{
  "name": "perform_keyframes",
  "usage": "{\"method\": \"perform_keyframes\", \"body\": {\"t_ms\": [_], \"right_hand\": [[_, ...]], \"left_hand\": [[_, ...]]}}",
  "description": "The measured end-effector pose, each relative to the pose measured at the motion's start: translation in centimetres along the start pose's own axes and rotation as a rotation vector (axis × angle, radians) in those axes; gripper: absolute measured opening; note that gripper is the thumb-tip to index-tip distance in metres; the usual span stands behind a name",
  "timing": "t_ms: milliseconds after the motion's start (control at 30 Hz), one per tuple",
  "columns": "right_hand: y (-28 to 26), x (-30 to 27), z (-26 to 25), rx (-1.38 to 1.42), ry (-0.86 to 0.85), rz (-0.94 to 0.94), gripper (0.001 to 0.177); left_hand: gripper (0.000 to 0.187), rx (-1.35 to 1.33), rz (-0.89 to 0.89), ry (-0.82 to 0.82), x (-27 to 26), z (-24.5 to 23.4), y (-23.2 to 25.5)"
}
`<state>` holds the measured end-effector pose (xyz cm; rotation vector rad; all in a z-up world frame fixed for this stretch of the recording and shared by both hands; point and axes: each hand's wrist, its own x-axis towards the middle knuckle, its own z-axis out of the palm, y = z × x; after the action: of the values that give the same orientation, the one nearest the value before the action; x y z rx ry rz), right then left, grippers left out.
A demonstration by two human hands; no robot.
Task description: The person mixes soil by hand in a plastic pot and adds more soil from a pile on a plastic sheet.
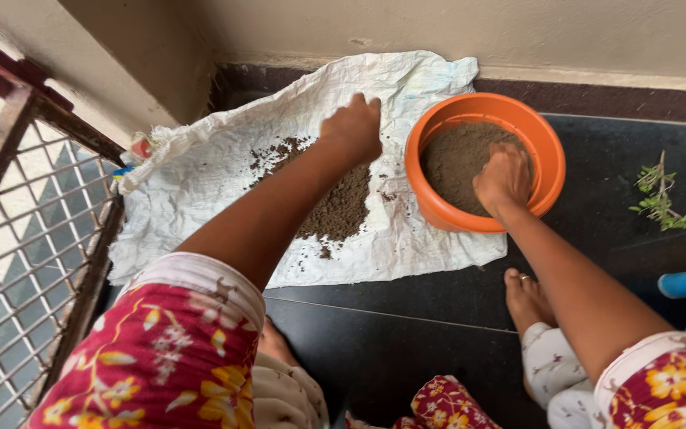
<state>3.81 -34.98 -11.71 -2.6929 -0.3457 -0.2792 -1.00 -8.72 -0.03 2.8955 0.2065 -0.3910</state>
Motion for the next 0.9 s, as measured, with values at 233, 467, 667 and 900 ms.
{"method": "perform_keyframes", "body": {"t_ms": [233, 467, 667, 900], "right_hand": [[1.1, 1.5, 1.6, -0.033, -0.005, 0.051, 0.043], [-0.6, 2.3, 1.8, 0.021, -0.015, 0.145, 0.046], [-0.5, 3.6, 3.0, -0.037, -0.004, 0.065, 0.06], [2.0, 5.1, 3.5, 0.063, -0.087, 0.117, 0.061]], "left_hand": [[0.106, 0.136, 0.114, -0.099, 0.7, 3.7, 3.5], [0.135, 0.19, 0.182, -0.203, 1.3, 4.4, 5.6], [0.141, 0.081, 0.182, -0.177, 1.4, 4.9, 5.1], [0.141, 0.019, 0.199, -0.129, 1.8, 5.5, 4.7]]}}
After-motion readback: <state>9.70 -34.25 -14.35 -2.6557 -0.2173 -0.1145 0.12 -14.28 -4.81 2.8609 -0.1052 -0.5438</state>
